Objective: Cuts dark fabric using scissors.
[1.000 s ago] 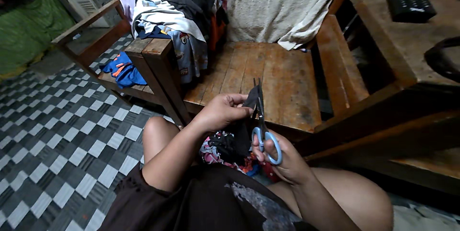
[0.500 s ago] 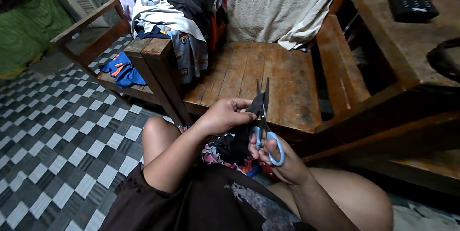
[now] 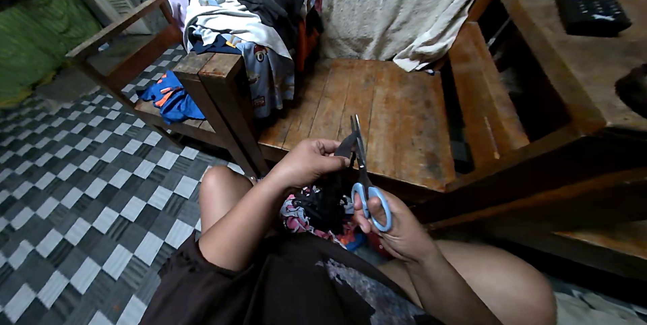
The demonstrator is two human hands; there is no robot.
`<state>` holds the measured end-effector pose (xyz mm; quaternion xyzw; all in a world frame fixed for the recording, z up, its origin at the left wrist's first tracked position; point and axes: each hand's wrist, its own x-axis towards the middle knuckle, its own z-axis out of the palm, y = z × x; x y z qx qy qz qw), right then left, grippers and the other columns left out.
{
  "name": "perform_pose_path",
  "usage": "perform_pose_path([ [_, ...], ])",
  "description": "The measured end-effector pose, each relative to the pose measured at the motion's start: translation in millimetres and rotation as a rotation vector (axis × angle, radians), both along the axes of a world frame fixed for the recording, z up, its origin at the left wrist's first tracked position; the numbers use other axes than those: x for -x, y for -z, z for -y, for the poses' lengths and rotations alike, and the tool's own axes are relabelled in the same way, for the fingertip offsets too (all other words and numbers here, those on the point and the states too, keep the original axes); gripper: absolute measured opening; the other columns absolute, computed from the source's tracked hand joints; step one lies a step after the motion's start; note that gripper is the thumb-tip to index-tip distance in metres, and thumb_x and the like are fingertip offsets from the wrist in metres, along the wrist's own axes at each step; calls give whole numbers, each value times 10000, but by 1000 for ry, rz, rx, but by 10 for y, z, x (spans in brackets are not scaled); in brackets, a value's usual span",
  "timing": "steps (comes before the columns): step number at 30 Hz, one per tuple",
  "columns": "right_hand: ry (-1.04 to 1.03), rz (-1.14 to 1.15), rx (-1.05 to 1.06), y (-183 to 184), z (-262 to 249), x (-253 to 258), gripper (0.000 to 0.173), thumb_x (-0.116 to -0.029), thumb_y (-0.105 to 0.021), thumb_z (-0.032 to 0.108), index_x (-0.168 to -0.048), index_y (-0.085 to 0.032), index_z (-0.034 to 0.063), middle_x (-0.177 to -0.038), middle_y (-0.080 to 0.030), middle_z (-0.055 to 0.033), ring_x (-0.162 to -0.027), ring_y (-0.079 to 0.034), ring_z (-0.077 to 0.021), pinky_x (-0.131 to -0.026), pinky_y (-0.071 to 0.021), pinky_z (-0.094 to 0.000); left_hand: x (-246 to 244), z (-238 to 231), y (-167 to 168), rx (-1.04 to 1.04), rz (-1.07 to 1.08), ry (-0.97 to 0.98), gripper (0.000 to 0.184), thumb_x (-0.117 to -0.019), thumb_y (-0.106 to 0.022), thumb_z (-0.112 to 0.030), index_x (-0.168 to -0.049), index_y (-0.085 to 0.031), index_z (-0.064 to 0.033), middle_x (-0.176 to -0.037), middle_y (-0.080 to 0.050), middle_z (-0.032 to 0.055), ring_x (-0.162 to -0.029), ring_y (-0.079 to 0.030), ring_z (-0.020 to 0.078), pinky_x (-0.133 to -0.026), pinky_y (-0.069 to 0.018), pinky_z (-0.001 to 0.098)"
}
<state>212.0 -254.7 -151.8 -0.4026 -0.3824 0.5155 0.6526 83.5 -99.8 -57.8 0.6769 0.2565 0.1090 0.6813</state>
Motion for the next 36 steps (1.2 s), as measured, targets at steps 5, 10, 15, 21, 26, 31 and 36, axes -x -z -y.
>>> perform_pose_path([
  [5, -79, -13, -62, 74, -53, -53, 429, -926, -600, 601, -998, -605, 178, -698, -596, 124, -555, -528, 55, -539, -452, -105, 13, -36, -3, 20, -8, 74, 137, -961, -588, -18, -1066, -676, -30, -781, -668, -64, -634, -577, -27, -596, -483, 151],
  [10, -78, -29, -73, 91, -98, -72, 408, -935, -606, 578, -1009, -610, 176, -709, -599, 128, -565, -533, 57, -552, -458, -103, 17, -93, -10, 17, -17, 90, 144, -964, -588, -28, -1077, -677, -30, -759, -652, -72, -605, -545, -39, -568, -455, 139],
  [15, 62, -17, 38, -3, -131, -20, 283, -924, -703, 465, -909, -631, 192, -640, -581, 141, -503, -520, 53, -502, -461, -102, 17, -136, -26, 16, -33, 87, 184, -964, -588, -14, -1125, -675, -35, -772, -650, -80, -601, -537, -47, -558, -444, 128],
  [21, 204, -45, 60, 23, -202, -40, 194, -1009, -613, 329, -929, -617, 153, -631, -605, 108, -504, -524, 41, -495, -434, -101, 53, -263, 61, -91, -106, 129, 114, -997, -588, -100, -987, -696, -66, -767, -632, -91, -612, -533, -46, -571, -448, 142],
  [26, 325, -117, 135, -12, -298, -109, 322, -1102, -351, 267, -935, -572, 103, -601, -590, 78, -431, -454, 32, -424, -379, -106, 4, -356, 78, -383, -345, 385, 244, -1047, -576, -205, -983, -695, -1, -749, -586, -9, -606, -471, 15, -584, -416, 206],
  [31, 338, -132, 147, 38, -378, -172, 356, -1109, -307, 273, -936, -567, 102, -599, -594, 69, -422, -456, 30, -416, -390, -109, -89, -680, -331, -527, -369, 270, 297, -1081, -505, -219, -1119, -675, 22, -910, -645, 75, -723, -551, 75, -701, -490, 270],
  [36, 350, -145, 188, 54, -467, -217, 363, -1114, -285, 259, -946, -559, 89, -598, -600, 66, -417, -447, 31, -415, -381, -107, -109, -1428, -1202, -609, -165, -165, 270, -1086, -483, -187, -1202, -641, -2, -992, -648, 85, -745, -597, 103, -703, -539, 307],
])
